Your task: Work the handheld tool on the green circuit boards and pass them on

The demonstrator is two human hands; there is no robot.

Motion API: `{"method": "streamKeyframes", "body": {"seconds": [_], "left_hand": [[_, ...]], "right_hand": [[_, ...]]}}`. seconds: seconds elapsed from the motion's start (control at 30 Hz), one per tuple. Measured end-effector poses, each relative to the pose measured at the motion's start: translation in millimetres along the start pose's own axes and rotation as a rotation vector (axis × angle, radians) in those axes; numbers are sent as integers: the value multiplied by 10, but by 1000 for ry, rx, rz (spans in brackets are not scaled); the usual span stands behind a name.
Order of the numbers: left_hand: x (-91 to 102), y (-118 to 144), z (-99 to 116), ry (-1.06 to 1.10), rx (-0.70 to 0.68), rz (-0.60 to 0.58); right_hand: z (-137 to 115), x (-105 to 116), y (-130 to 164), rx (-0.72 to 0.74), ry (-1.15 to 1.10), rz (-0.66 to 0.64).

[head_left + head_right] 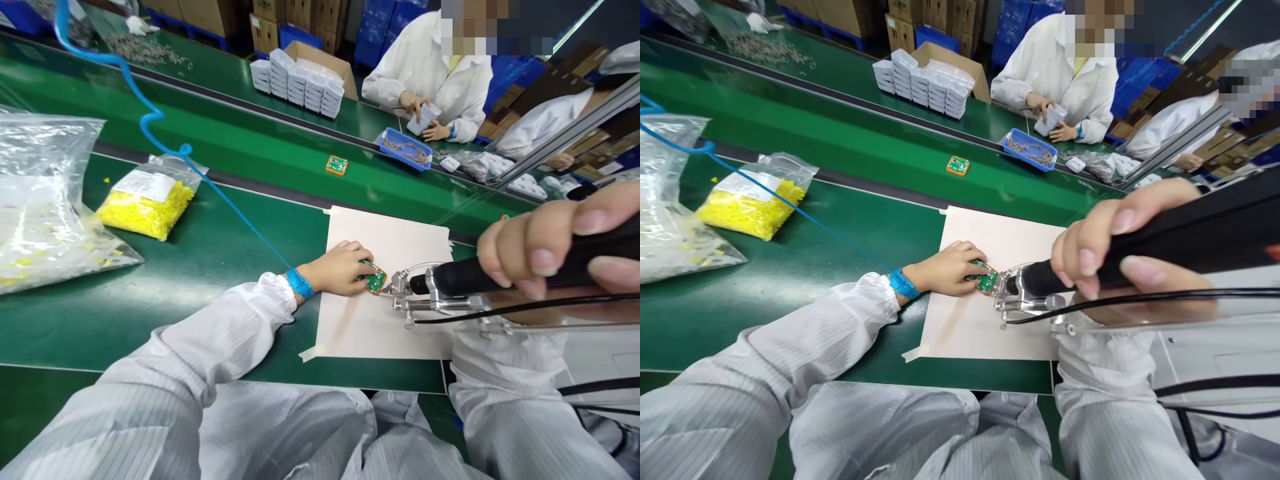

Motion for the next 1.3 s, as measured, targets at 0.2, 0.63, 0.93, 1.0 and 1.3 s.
{"method": "streamKeyframes", "body": {"seconds": [0.2, 0.63, 0.93, 1.0, 1.3], "left_hand": [[-18, -4, -4, -17, 10, 12], [-32, -13, -26, -4, 28, -2], [-17, -4, -38, 5, 22, -14], [-21, -3, -40, 8, 18, -8], [-40, -14, -47, 17, 23, -12]], "right_hand": [[88, -339, -102, -27, -37, -321], [65, -268, -67, -70, 10, -361], [116, -354, -37, -11, 10, -301], [97, -319, -38, -60, 45, -276], [84, -336, -98, -28, 19, -320]]}}
Point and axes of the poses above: each hand's wrist, its own y-axis away from the middle knuckle, its own x-axis out of the back of the hand, z = x × y, the point moved 3 cm from there along -y, towards the middle knuckle, and after that the axes turned 11 degrees about -y, right-handed, at the moved point
